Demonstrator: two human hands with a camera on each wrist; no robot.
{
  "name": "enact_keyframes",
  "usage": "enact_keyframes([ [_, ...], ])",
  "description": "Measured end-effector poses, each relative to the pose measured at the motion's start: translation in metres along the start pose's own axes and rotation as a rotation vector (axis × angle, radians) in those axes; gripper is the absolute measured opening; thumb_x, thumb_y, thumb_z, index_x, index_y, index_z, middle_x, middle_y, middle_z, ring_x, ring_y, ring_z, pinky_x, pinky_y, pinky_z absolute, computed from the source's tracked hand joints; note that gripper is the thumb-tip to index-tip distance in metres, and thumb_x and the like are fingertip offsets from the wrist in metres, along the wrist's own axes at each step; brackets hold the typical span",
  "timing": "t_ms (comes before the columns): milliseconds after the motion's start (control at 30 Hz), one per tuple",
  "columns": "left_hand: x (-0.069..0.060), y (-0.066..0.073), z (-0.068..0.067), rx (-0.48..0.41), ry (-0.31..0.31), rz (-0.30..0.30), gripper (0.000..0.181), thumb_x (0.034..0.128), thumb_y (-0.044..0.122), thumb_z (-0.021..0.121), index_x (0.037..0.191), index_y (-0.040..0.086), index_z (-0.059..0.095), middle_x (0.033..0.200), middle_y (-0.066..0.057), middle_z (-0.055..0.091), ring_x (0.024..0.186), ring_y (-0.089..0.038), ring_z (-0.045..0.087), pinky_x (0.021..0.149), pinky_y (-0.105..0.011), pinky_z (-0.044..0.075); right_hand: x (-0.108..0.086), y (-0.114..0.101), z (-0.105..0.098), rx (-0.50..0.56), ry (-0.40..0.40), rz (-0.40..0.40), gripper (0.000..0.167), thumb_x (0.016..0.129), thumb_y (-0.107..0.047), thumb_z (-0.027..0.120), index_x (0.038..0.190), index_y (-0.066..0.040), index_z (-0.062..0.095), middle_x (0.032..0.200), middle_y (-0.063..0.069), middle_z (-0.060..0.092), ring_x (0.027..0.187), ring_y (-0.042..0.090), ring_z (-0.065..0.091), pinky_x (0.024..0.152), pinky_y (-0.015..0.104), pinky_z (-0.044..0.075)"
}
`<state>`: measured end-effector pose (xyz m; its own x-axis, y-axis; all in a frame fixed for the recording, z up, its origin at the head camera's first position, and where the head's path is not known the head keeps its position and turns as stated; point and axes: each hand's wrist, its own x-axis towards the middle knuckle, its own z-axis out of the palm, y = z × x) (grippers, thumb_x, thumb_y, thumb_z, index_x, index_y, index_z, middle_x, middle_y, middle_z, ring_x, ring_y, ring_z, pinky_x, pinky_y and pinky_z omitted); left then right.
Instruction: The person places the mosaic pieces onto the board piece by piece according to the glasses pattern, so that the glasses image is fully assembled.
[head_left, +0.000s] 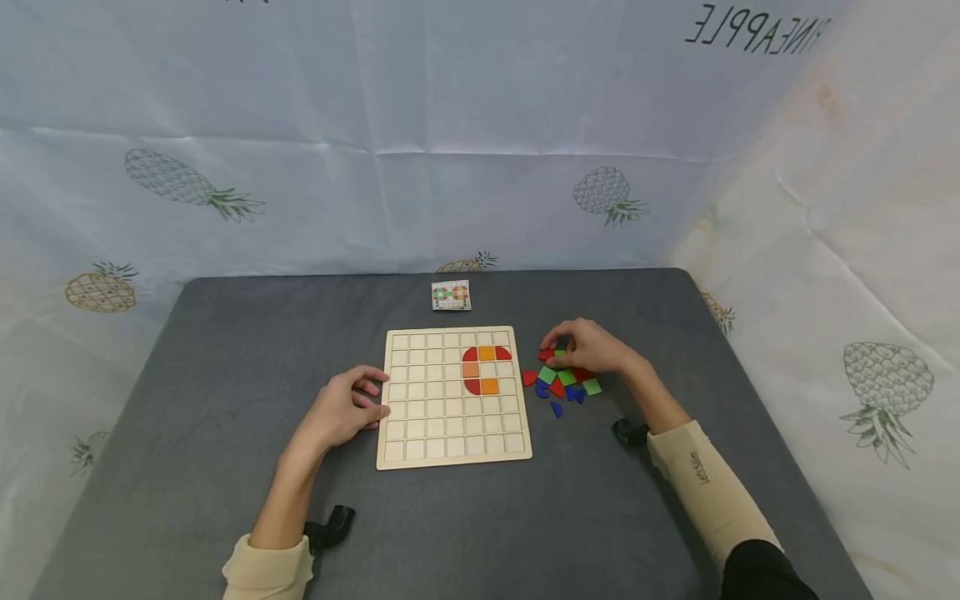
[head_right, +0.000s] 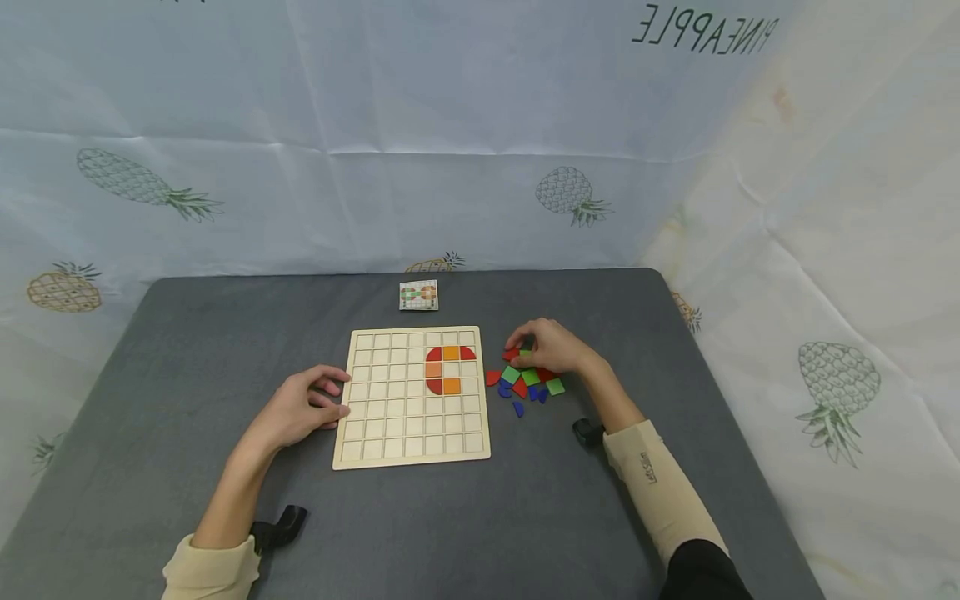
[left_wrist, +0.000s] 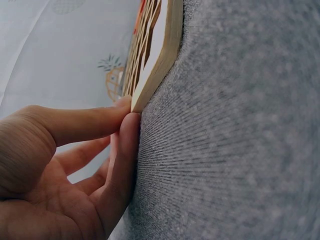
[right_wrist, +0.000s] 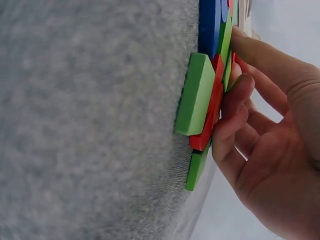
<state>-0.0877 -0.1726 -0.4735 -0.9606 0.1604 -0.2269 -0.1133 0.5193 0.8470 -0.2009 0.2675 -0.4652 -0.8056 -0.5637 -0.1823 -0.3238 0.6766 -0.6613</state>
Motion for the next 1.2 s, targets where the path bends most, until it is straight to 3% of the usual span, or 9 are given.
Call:
enact_keyframes([
  [100, 0.000, 0.001, 0.000, -0.003, -0.002, 0.000, 0.047, 0.0946, 0.000, 0.080, 0.139, -0.001, 0.064, 0.116, -0.020, 0.061, 0.086, -0.020, 0.070, 0.071, -0.032, 0.067, 0.000, 0.000, 0.000, 0.007, 0.010, -0.003, 0.031, 0.099, -0.021, 0.081, 0.127, -0.006, 0.077, 0.064, 0.000, 0.062, 0.047, 0.008, 0.043, 0.050, 0.024, 0.042],
  [200, 0.000, 0.001, 0.000, -0.003, -0.002, 0.000, 0.047, 0.0946, -0.001, 0.080, 0.139, -0.001, 0.064, 0.115, -0.020, 0.061, 0.085, -0.020, 0.070, 0.071, -0.032, 0.067, -0.001, 0.000, 0.001, 0.010, 0.029, -0.024, 0.032, 0.100, -0.021, 0.081, 0.127, -0.006, 0.078, 0.056, -0.003, 0.053, 0.045, 0.007, 0.038, 0.049, 0.024, 0.038],
  [433, 0.001, 0.000, 0.001, 0.006, 0.005, -0.003, 0.047, 0.0947, -0.001, 0.079, 0.139, -0.001, 0.064, 0.115, -0.020, 0.061, 0.085, -0.019, 0.070, 0.071, -0.032, 0.067, -0.001, -0.009, 0.004, 0.001, 0.072, -0.062, 0.027, 0.098, -0.025, 0.083, 0.121, -0.013, 0.080, 0.089, 0.002, 0.071, 0.053, 0.008, 0.047, 0.054, 0.024, 0.044],
  [600, 0.002, 0.000, 0.001, 0.004, 0.006, -0.005, 0.047, 0.0949, 0.000, 0.080, 0.139, 0.000, 0.064, 0.116, -0.020, 0.061, 0.085, -0.019, 0.070, 0.071, -0.032, 0.067, 0.002, -0.019, 0.009, 0.044, 0.068, -0.086, 0.026, 0.098, -0.026, 0.084, 0.121, -0.014, 0.080, 0.094, 0.004, 0.076, 0.059, 0.012, 0.056, 0.056, 0.025, 0.048],
  [867, 0.001, 0.000, 0.000, 0.003, 0.006, 0.006, 0.047, 0.0945, 0.001, 0.080, 0.138, 0.000, 0.064, 0.116, -0.020, 0.062, 0.084, -0.019, 0.071, 0.071, -0.032, 0.067, 0.005, -0.038, 0.020, 0.089, 0.054, -0.123, 0.012, 0.100, -0.019, 0.080, 0.111, -0.013, 0.079, 0.096, 0.003, 0.079, 0.070, 0.019, 0.066, 0.063, 0.025, 0.054],
  [1200, 0.000, -0.001, 0.001, -0.002, 0.007, -0.002, 0.046, 0.0944, 0.000, 0.080, 0.138, 0.000, 0.064, 0.116, -0.020, 0.062, 0.085, -0.019, 0.070, 0.071, -0.032, 0.067, 0.002, -0.055, 0.027, 0.120, 0.034, -0.142, 0.027, 0.102, -0.009, 0.073, 0.128, -0.004, 0.077, 0.120, 0.015, 0.080, 0.093, 0.015, 0.076, 0.083, 0.025, 0.065],
])
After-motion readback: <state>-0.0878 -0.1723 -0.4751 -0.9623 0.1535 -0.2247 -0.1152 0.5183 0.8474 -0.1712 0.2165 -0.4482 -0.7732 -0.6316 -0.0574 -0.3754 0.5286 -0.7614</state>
